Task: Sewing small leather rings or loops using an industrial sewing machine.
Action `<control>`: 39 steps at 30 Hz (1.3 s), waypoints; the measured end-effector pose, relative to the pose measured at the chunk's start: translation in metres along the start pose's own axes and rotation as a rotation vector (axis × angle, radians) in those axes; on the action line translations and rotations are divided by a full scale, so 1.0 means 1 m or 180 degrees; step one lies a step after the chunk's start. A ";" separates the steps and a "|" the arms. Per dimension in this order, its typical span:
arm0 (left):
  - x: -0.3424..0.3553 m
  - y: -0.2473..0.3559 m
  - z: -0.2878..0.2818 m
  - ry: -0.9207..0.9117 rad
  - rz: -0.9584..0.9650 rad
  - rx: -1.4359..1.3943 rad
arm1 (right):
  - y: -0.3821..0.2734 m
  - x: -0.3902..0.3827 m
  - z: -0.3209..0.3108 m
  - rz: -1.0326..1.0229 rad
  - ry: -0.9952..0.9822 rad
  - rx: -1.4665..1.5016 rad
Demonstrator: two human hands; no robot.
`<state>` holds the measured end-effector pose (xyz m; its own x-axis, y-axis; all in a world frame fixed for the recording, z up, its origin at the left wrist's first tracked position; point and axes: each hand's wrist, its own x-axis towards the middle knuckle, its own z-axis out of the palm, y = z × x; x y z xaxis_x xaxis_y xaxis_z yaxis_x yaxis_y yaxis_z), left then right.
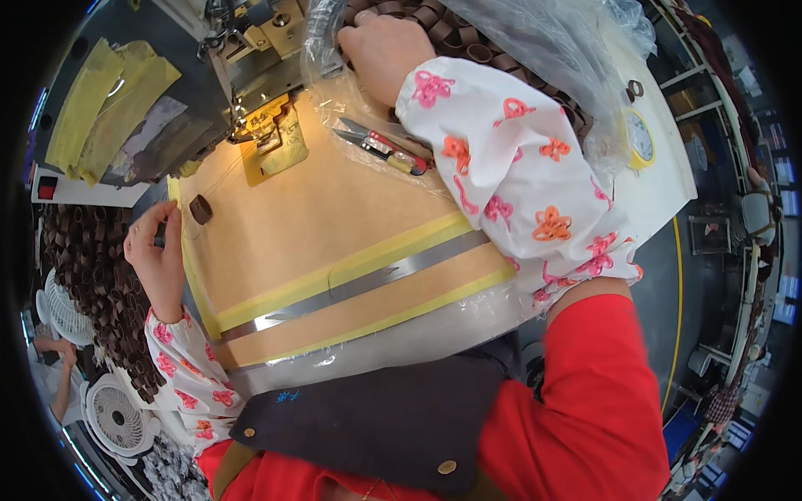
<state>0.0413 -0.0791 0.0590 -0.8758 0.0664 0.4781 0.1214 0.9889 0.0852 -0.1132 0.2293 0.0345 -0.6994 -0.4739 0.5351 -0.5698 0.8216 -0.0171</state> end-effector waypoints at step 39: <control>0.029 0.055 0.074 -0.0506 -0.0669 -0.2872 | -0.084 -0.020 0.016 -0.0258 -0.0380 0.2673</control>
<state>-0.0117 -0.0132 0.0125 -0.9664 -0.0186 0.2566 0.2114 0.5105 0.8335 -0.0583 0.1649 0.0111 -0.6566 -0.5899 0.4699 -0.7181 0.2985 -0.6286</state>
